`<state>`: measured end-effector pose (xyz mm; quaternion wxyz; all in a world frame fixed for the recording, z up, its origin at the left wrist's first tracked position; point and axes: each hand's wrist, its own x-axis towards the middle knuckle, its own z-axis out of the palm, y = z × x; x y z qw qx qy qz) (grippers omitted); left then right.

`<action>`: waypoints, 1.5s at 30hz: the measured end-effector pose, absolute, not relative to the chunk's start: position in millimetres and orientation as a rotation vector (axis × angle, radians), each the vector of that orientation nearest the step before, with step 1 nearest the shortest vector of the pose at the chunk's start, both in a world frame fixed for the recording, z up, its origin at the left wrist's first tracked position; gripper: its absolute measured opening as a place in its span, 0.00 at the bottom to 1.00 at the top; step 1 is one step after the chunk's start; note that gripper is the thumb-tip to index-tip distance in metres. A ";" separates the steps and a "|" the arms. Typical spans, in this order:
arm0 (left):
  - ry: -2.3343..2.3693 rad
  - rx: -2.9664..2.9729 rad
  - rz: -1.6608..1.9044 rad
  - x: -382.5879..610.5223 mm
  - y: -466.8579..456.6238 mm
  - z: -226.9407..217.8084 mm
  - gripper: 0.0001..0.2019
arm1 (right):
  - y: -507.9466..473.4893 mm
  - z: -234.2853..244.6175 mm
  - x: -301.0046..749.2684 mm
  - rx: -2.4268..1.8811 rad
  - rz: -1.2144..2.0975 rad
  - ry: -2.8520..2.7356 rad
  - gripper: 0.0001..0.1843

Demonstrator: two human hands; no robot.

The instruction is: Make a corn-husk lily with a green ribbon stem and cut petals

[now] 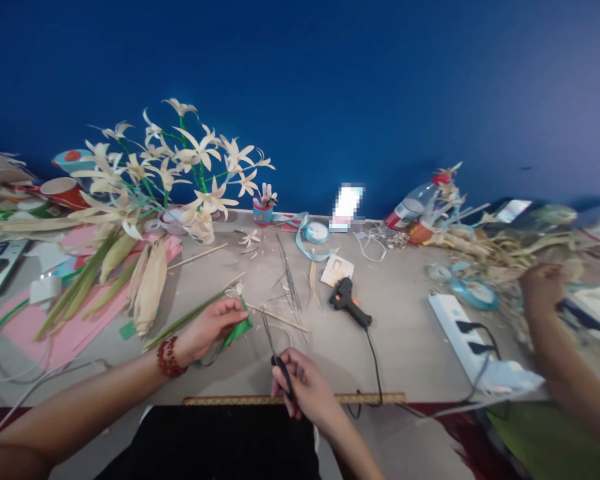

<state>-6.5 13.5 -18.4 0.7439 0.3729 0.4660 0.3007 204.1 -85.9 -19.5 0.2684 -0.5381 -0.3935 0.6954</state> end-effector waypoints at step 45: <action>0.981 0.797 0.723 -1.0 10.0 -17.7 0.13 | -97.2 -27.8 199.4 -1.495 1.941 -1.034 0.25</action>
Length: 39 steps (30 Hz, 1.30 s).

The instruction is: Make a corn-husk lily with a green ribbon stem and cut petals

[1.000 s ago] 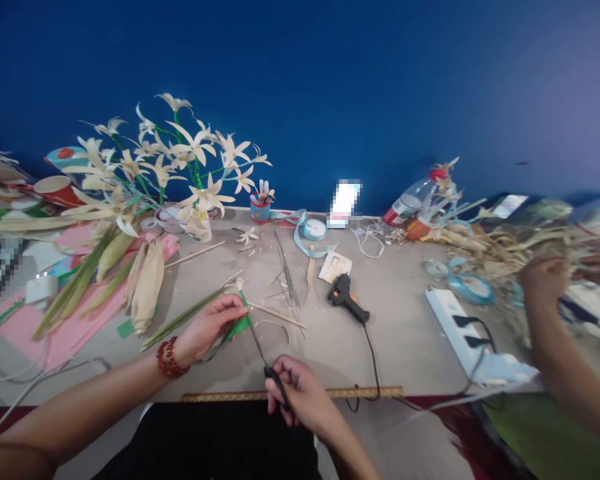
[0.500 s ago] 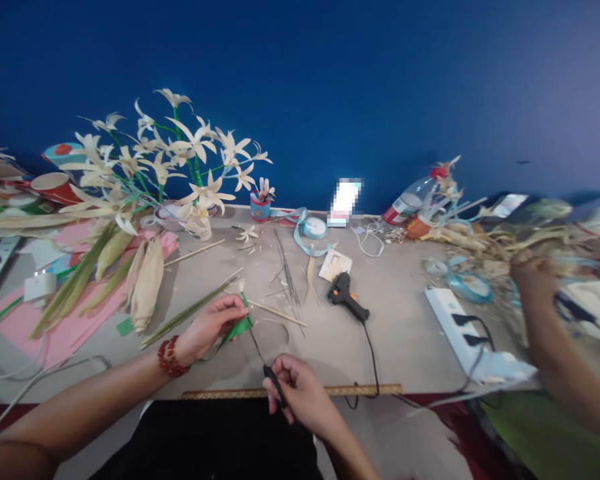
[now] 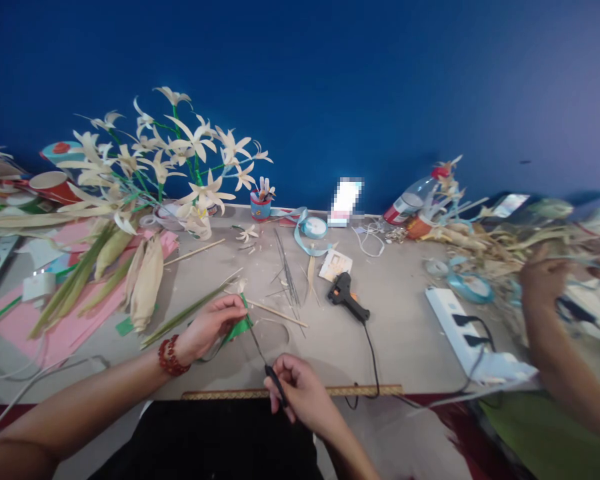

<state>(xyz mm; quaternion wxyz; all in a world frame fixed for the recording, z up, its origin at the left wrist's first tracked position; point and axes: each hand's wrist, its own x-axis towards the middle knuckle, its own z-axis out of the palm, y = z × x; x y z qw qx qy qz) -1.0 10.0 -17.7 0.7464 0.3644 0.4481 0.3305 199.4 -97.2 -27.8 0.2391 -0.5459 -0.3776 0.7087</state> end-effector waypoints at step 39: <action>0.978 0.892 0.313 -9.6 -7.2 -31.1 0.13 | -99.6 -29.3 191.3 -1.506 2.030 -0.985 0.27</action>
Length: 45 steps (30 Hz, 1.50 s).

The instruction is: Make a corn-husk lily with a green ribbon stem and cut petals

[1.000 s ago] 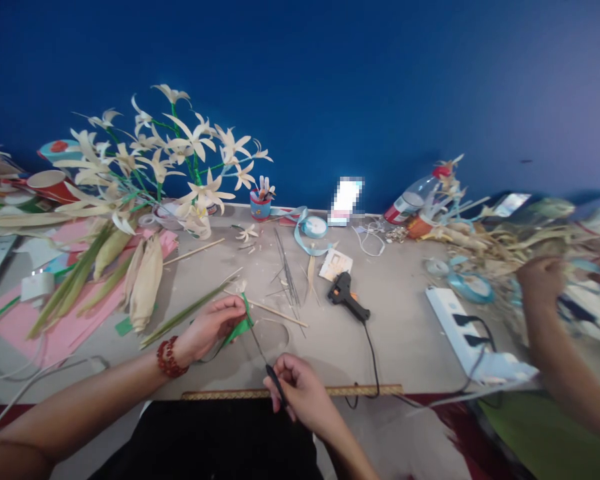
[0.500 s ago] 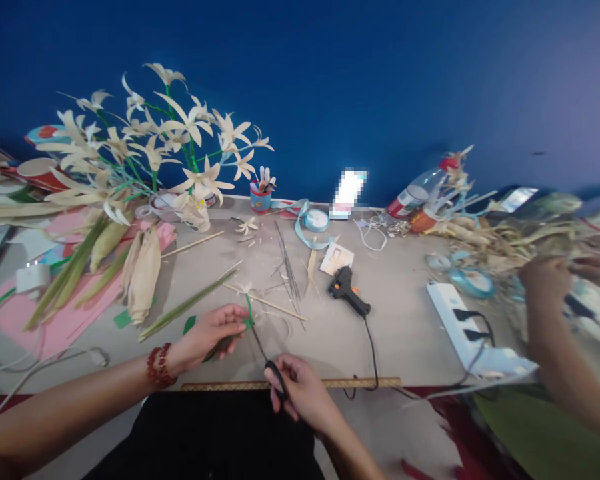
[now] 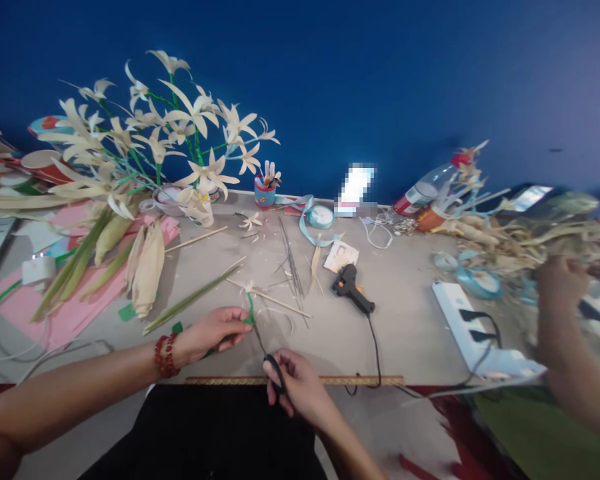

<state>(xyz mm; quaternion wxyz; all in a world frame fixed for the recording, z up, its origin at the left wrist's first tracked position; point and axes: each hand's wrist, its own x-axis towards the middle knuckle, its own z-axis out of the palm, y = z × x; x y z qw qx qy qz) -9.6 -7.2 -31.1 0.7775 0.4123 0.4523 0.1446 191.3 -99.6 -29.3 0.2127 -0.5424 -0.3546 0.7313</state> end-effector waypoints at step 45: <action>0.980 0.846 0.295 -11.3 -7.9 -29.8 0.11 | -96.0 -41.2 180.5 -1.475 1.942 -1.143 0.27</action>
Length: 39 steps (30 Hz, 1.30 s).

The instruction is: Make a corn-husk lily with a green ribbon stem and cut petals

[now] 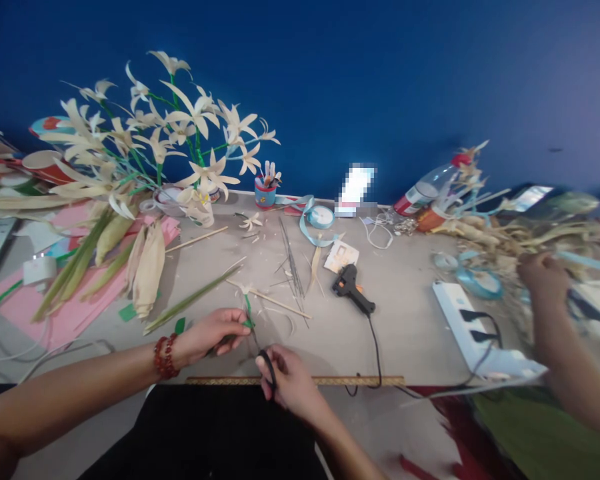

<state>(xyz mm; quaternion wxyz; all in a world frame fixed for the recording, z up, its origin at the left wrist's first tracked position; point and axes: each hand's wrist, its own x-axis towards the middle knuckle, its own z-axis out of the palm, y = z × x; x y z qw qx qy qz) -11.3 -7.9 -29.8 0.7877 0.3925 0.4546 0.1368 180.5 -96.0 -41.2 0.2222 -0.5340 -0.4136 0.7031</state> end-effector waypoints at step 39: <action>0.967 0.820 0.307 -12.4 -6.1 -27.6 0.11 | -91.9 -46.3 186.2 -1.537 1.938 -1.241 0.27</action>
